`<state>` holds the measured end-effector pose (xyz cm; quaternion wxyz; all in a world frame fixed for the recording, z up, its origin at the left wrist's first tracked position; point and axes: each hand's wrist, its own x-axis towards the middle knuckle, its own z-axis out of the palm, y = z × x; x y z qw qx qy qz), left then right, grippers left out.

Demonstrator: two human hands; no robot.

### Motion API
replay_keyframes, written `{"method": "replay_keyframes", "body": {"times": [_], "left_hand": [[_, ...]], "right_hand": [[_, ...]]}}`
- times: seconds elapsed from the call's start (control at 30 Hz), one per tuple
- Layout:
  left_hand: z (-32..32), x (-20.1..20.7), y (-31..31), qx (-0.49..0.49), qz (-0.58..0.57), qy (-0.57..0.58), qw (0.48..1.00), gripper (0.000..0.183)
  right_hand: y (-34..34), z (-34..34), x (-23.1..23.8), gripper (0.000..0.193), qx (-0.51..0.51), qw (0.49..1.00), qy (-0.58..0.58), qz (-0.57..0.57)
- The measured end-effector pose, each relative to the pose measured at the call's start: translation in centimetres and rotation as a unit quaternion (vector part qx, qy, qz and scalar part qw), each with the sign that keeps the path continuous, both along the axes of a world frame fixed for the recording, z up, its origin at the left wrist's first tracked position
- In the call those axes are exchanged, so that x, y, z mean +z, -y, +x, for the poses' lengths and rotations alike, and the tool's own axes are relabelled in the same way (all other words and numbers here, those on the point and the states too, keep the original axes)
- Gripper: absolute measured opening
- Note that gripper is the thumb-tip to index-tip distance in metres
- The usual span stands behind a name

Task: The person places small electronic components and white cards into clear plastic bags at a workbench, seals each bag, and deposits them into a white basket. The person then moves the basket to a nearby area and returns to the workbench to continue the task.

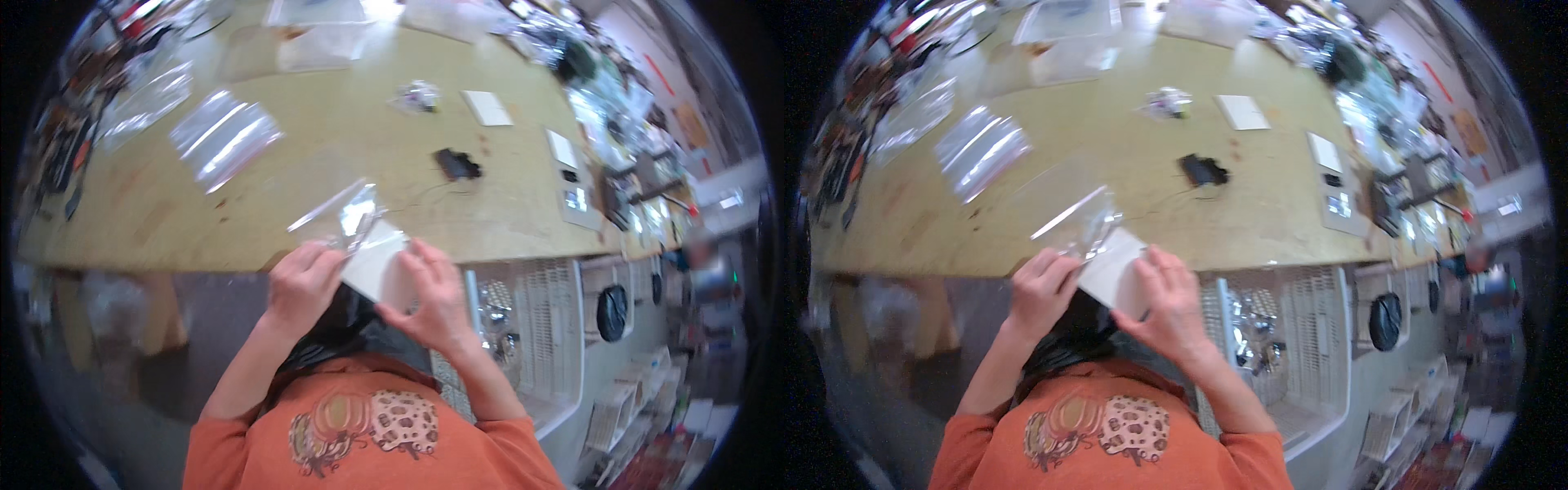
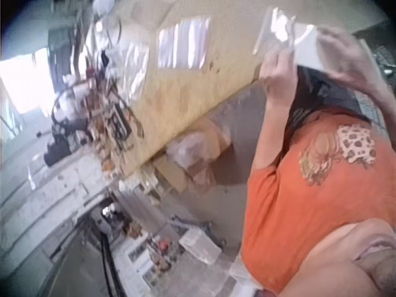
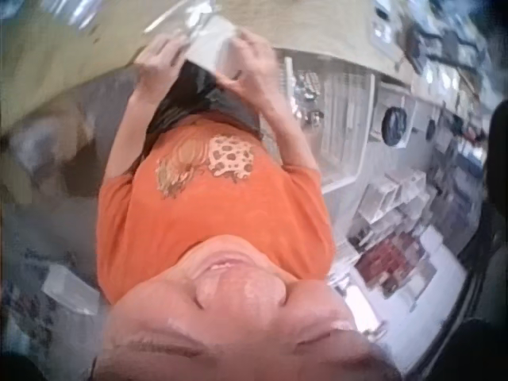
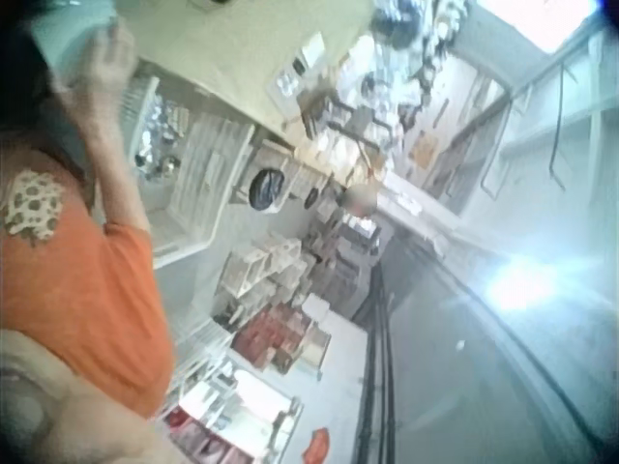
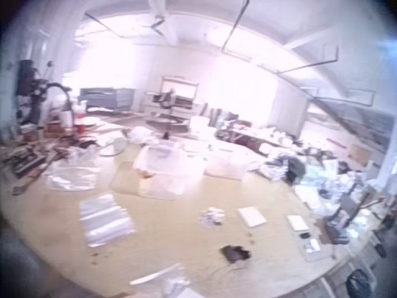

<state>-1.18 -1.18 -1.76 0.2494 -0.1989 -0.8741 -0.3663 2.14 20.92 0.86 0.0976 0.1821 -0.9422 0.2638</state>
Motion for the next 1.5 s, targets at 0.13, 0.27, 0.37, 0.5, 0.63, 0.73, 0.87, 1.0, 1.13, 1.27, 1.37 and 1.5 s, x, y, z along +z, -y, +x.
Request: {"method": "replay_keyframes", "body": {"times": [0.13,0.27,0.37,0.5,0.63,0.73,0.87,1.0,1.13,1.27,1.37,1.5], "left_hand": [[0.8,0.4,-0.2,-0.008,0.025,0.078,0.997,0.024],[0.5,0.4,-1.3,-0.047,0.025,0.081,0.995,0.028],[0.6,0.6,-1.3,-0.054,0.003,0.092,0.994,0.028],[-0.4,2.2,-0.5,-0.02,-0.063,0.059,0.996,0.025],[-1.7,2.2,-1.7,-0.004,-0.052,0.013,0.999,0.02],[-2.3,0.5,-1.6,-0.012,-0.064,0.015,0.998,0.015],[-1.2,1.4,-2.4,-0.067,-0.032,0.008,0.997,0.009],[-2.1,1.7,-1.4,-0.022,-0.022,0.003,1.0,0.01],[-3.6,0.4,-0.9,-0.012,-0.022,0.008,1.0,0.012],[-4.0,0.2,-1.3,-0.025,-0.023,0.005,0.999,0.013],[-3.9,0.1,-1.1,-0.017,-0.019,0.005,1.0,0.012],[-3.8,0.0,-1.1,-0.008,-0.008,0.009,1.0,0.012]], "right_hand": [[0.6,-0.2,-0.9,0.076,-0.022,0.999,-0.031,0.025],[2.5,-0.8,-1.0,0.079,-0.08,0.994,-0.061,0.032],[4.1,-1.2,-1.4,0.081,-0.094,0.993,-0.065,0.037],[3.1,0.0,-0.1,0.063,-0.065,0.994,-0.087,0.03],[1.3,1.6,-1.1,0.036,-0.04,0.997,-0.056,0.046],[2.2,1.0,-1.6,0.025,-0.026,0.998,-0.037,0.039],[3.4,-1.8,-2.5,0.023,-0.024,0.999,-0.04,-0.013],[2.6,-3.2,-0.6,0.016,-0.035,0.994,-0.025,-0.101],[-3.8,-9.7,2.1,0.007,-0.137,0.982,-0.126,0.002],[-10.6,-17.9,0.9,0.025,-0.195,0.972,-0.02,0.127],[-11.9,-19.7,1.1,0.03,-0.178,0.967,0.045,0.174],[-14.2,-20.0,1.5,0.028,-0.204,0.975,0.028,0.08]]}}
